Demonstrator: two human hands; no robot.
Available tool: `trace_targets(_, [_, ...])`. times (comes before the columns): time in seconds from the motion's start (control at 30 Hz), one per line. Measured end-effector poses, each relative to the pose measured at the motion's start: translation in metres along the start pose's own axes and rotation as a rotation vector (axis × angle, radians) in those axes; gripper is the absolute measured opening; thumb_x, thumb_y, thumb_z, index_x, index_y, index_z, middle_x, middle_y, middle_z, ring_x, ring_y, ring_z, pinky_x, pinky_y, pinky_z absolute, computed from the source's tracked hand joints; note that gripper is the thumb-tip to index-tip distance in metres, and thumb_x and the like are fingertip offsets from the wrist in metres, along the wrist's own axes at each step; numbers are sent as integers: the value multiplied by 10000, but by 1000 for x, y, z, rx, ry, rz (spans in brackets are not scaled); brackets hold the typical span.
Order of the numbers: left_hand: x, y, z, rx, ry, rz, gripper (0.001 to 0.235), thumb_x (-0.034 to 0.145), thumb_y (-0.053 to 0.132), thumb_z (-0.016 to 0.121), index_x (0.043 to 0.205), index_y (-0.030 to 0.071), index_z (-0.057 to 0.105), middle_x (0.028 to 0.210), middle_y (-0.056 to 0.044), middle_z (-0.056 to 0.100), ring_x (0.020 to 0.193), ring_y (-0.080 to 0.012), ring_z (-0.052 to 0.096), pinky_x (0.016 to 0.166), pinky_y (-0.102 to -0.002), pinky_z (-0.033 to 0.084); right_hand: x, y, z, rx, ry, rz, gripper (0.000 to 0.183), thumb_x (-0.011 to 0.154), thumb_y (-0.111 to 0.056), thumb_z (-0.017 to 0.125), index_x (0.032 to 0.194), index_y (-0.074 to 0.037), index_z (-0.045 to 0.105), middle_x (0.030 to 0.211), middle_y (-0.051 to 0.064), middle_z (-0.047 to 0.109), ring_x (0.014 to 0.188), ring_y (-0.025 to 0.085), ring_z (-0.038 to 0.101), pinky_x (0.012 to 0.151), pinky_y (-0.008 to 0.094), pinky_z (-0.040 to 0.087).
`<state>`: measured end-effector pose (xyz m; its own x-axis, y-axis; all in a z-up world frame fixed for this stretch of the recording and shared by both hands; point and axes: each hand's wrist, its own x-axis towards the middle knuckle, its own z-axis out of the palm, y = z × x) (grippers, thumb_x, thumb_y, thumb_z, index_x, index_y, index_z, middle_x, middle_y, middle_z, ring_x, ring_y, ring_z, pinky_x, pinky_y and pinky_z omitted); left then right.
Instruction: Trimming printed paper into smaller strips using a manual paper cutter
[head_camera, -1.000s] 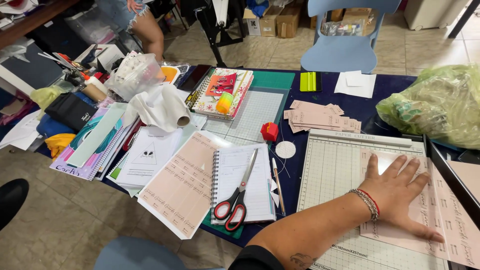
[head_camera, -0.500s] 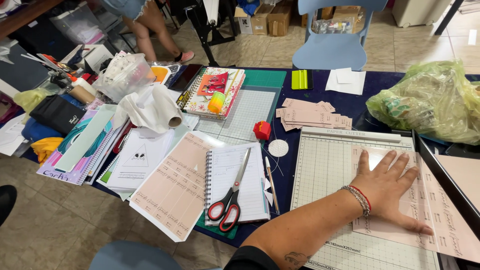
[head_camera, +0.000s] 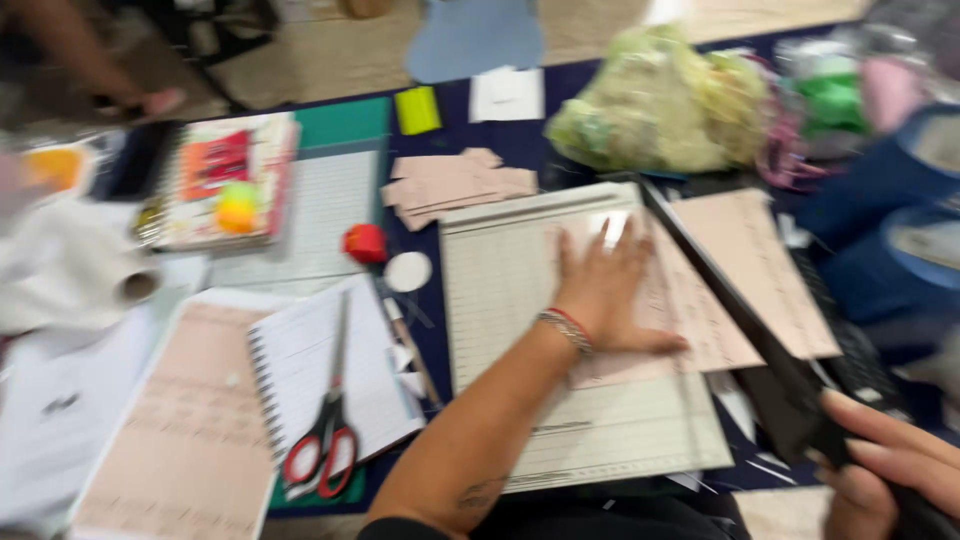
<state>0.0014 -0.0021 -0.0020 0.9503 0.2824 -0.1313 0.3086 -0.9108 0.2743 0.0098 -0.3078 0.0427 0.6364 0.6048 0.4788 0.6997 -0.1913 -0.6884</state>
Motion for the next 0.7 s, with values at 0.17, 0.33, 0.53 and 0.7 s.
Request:
trace_targets(0.17, [-6, 11, -26, 32, -120, 5, 1436, 545, 963, 432, 1628, 96, 60, 1724, -108, -9, 1569, -383, -51, 1132, -789, -48, 21, -70, 15, -99, 192, 118, 145, 988, -96, 555, 1019, 43, 581, 1253, 269, 724, 911, 228, 732, 827, 284, 591])
trace_targets(0.33, [-5, 17, -41, 91, -193, -18, 1459, 555, 970, 483, 1631, 86, 47, 1722, -109, 13, 1563, -390, -19, 1143, -793, 34, 22, -72, 17, -94, 203, 151, 163, 983, -119, 557, 1012, 39, 585, 1235, 259, 729, 866, 234, 746, 801, 283, 607])
trace_targets(0.53, [-1, 23, -47, 110, -273, -76, 1491, 539, 942, 622, 1639, 112, 51, 1730, -76, 4, 1572, -374, -26, 1144, -787, 99, 23, -58, 19, -68, 227, 8, 168, 967, -118, 562, 1010, 45, 563, 1186, 294, 718, 965, 257, 747, 802, 289, 644])
trace_targets(0.7, [0, 23, -47, 80, -298, -102, 1483, 552, 923, 646, 1643, 130, 30, 1735, -72, -40, 1578, -355, -91, 1148, -795, 52, 18, -43, 20, -157, 261, -87, 113, 1007, -120, 576, 987, -10, 560, 1135, 242, 743, 985, 250, 755, 917, 310, 571])
